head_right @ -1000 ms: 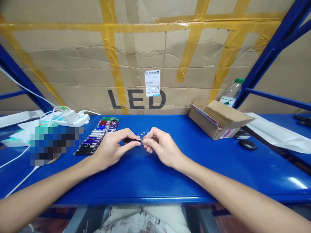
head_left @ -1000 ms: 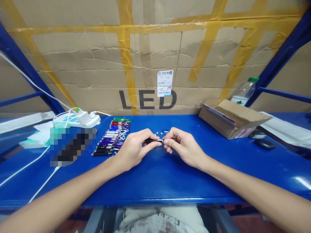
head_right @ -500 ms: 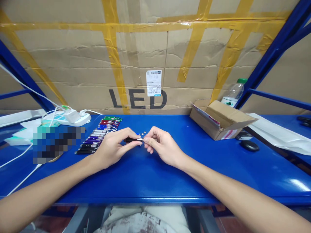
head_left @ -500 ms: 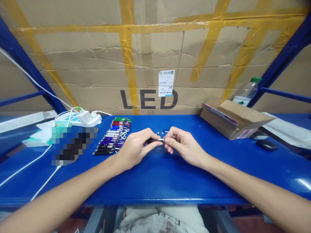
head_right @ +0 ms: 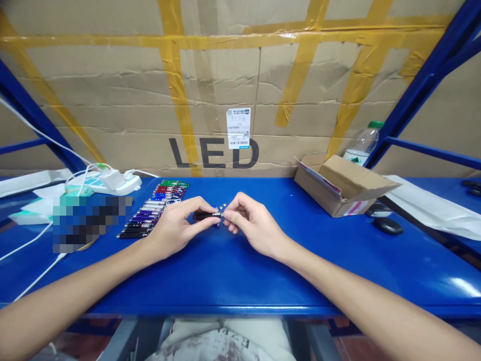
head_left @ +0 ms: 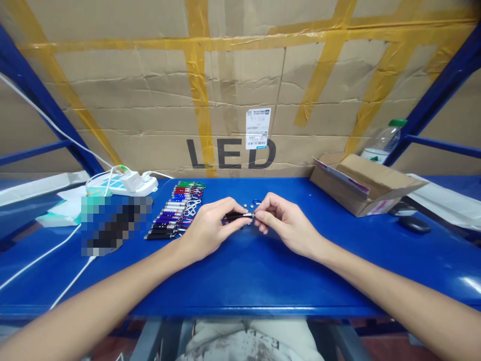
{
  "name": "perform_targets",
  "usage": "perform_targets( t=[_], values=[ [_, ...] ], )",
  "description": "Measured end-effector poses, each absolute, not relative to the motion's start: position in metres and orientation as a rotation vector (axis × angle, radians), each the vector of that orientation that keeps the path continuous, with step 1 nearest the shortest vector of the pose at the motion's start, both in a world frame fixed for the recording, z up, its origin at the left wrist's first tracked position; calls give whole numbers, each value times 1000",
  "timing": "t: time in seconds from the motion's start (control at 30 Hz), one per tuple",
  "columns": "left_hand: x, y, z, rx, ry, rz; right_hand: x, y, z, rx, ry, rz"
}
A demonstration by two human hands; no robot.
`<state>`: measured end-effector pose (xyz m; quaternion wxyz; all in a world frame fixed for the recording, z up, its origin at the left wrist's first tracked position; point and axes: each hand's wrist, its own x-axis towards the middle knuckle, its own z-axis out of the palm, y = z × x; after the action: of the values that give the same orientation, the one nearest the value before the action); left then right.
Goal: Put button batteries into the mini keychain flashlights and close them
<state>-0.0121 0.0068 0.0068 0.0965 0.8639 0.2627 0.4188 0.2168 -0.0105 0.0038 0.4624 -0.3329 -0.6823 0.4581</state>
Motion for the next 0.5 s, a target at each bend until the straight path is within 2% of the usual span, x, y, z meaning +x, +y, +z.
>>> perform_targets(
  t=[0.5],
  values=[
    [-13,7,6,2593,790,1056,221,-12,3,-822,-1729,1093]
  ],
)
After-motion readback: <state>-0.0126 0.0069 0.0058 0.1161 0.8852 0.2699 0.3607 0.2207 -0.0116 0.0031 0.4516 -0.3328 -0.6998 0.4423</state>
